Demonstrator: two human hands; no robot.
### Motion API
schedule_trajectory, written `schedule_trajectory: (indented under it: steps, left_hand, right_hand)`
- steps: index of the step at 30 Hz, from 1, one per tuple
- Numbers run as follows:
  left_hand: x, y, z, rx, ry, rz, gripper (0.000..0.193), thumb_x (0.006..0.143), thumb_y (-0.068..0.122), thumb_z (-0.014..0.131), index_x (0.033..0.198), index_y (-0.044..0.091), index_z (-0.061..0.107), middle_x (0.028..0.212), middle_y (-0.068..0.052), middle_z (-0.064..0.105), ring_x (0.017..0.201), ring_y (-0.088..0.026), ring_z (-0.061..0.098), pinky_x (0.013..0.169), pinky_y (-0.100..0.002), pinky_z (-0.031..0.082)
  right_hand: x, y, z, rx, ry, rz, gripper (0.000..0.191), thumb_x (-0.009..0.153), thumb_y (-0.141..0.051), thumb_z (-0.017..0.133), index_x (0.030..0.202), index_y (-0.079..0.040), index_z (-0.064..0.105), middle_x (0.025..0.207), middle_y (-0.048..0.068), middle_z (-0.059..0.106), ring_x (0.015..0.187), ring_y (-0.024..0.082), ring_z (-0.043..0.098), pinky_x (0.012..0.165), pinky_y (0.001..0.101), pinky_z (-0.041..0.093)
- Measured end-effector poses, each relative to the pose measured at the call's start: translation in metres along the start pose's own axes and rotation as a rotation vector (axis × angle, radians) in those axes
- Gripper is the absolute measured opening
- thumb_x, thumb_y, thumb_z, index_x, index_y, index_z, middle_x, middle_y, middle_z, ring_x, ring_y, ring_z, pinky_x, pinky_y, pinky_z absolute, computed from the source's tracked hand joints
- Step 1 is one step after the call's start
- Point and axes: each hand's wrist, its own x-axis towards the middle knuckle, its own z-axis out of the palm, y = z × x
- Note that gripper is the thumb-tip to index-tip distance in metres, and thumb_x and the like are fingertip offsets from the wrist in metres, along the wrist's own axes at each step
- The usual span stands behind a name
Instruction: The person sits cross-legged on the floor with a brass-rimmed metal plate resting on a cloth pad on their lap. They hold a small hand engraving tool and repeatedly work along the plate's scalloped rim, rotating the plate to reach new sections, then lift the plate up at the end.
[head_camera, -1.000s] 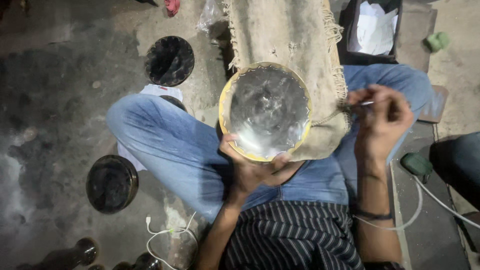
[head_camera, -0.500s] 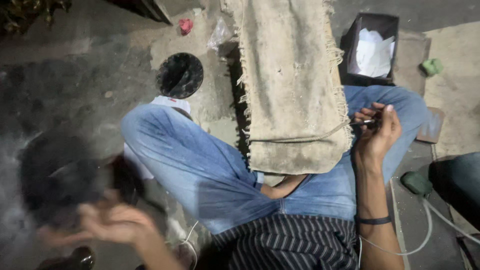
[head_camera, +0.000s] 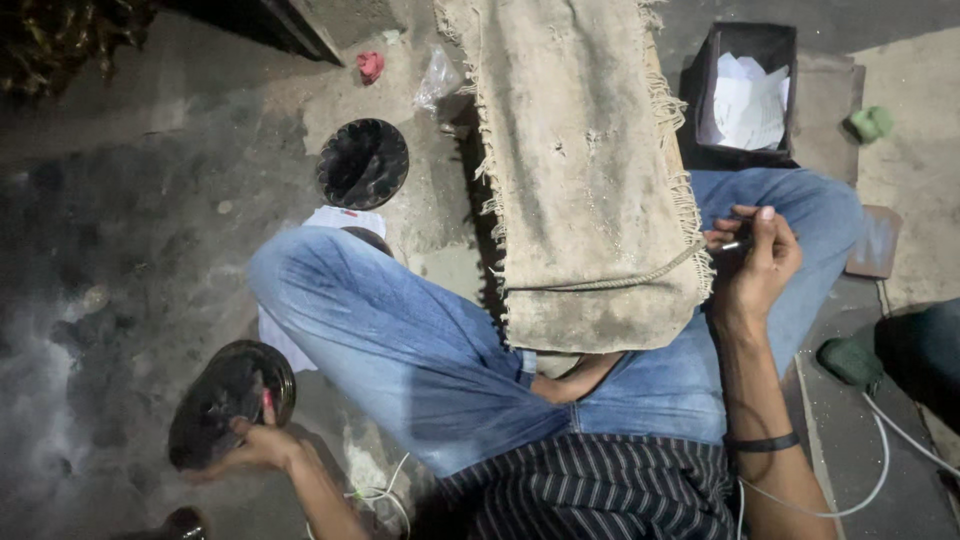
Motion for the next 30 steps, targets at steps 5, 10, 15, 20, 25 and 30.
schedule_trajectory:
  steps: [5,10,15,20,25,30]
  left_hand:
    - [0.002,0.003,-0.001,0.018,0.022,-0.062,0.104,0.100,-0.006,0.056,0.158,0.015,-0.028,0.171,-0.027,0.008,0.143,-0.042,0.049,0.098,-0.047,0.058]
    - [0.019,0.012,-0.002,1.026,0.049,0.186,0.108,0.096,0.013,0.067,0.157,-0.002,-0.020,0.166,-0.038,0.008,0.148,-0.053,0.033,0.112,-0.056,0.036]
    - [0.026,0.021,-0.010,1.333,-0.043,0.278,0.119,0.090,0.030,0.075,0.157,-0.017,-0.013,0.162,-0.047,0.006,0.156,-0.061,0.016,0.125,-0.064,0.014]
    - [0.015,0.018,-0.013,1.223,-0.076,-0.030,0.138,0.094,0.063,0.083,0.157,-0.017,-0.010,0.167,-0.045,0.000,0.157,-0.058,0.006,0.127,-0.064,0.008]
    - [0.001,0.005,-0.020,1.193,-0.071,0.003,0.144,0.091,0.074,0.077,0.160,-0.015,-0.013,0.170,-0.043,-0.004,0.160,-0.056,0.000,0.131,-0.063,0.005]
    - [0.001,0.007,-0.021,1.295,-0.063,0.162,0.147,0.092,0.078,0.077,0.157,-0.019,-0.013,0.166,-0.045,-0.009,0.155,-0.063,-0.006,0.126,-0.069,0.002]
  right_hand:
    - [0.000,0.001,0.002,-0.039,-0.024,-0.017,0.037,0.116,-0.034,0.059,0.111,0.003,0.065,0.091,0.012,0.067,0.075,0.018,0.067,0.070,0.0288,0.055]
    - [0.002,0.004,0.000,-0.065,-0.035,-0.043,0.039,0.117,-0.034,0.057,0.110,0.004,0.065,0.091,0.012,0.068,0.075,0.018,0.067,0.070,0.0279,0.055]
    - [0.003,0.005,0.000,-0.084,-0.039,-0.056,0.039,0.117,-0.033,0.057,0.109,0.004,0.065,0.090,0.012,0.068,0.074,0.017,0.066,0.069,0.0279,0.054]
    - [0.001,0.003,0.002,-0.075,-0.024,-0.058,0.039,0.117,-0.033,0.056,0.110,0.004,0.065,0.090,0.012,0.068,0.075,0.017,0.067,0.069,0.0276,0.055]
    - [0.002,0.003,0.001,-0.083,-0.027,-0.060,0.039,0.117,-0.033,0.056,0.110,0.004,0.065,0.090,0.012,0.068,0.074,0.017,0.067,0.068,0.0271,0.054]
    - [0.003,0.002,0.002,-0.082,-0.012,-0.059,0.038,0.117,-0.033,0.055,0.110,0.003,0.065,0.090,0.012,0.068,0.074,0.017,0.067,0.067,0.0266,0.054]
